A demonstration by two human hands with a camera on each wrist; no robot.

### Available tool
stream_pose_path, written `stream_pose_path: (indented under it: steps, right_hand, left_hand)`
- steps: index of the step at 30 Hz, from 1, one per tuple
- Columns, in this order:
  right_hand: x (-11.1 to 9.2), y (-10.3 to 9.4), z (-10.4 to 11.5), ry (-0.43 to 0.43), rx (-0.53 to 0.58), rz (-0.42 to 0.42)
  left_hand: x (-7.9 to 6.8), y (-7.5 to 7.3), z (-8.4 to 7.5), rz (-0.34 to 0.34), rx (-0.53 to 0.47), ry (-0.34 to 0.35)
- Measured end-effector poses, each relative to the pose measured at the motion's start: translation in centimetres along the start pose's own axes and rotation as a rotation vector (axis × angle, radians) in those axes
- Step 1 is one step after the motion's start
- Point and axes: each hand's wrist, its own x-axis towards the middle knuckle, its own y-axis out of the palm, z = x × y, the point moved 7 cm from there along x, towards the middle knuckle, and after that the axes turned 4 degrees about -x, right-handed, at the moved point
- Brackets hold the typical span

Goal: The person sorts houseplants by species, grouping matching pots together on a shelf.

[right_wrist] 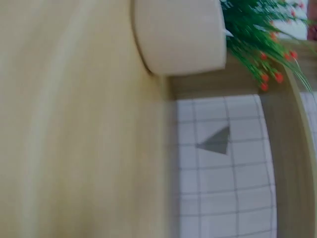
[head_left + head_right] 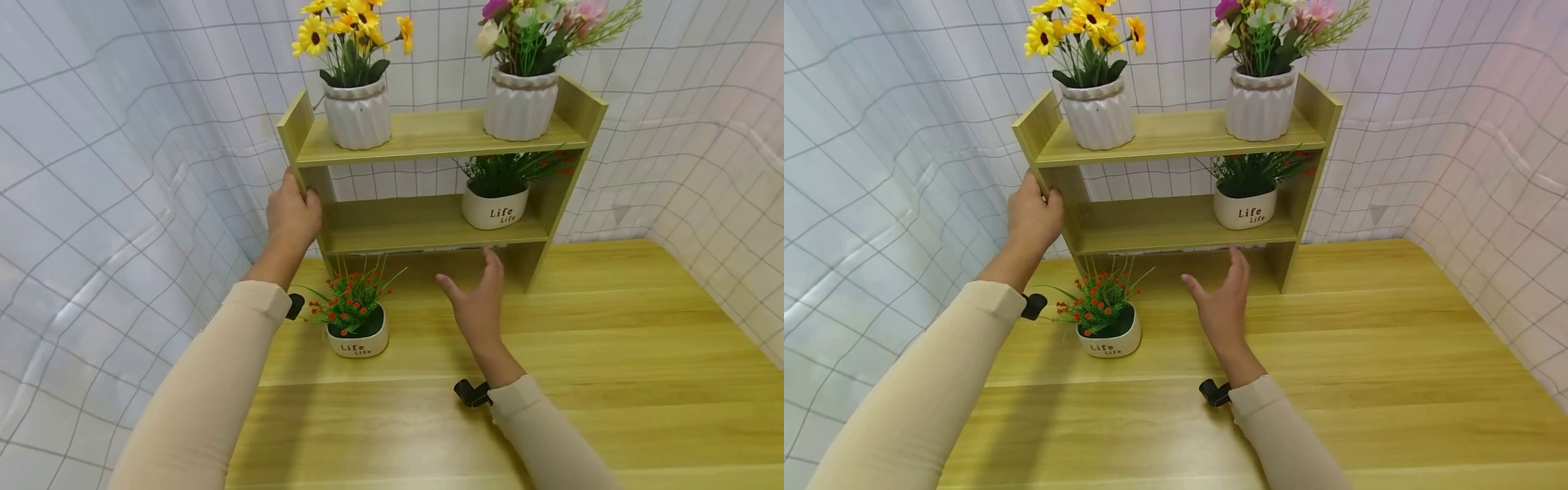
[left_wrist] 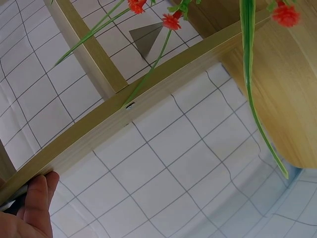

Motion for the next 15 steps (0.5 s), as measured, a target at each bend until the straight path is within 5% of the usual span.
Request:
stream_pose_path:
  steps: [15]
  right_hand:
    - [-5.0,6.7,-1.3,0.168,0.100,0.391]
  left_hand:
    - [0.0,0.1,0.0,0.004,0.012,-0.009]
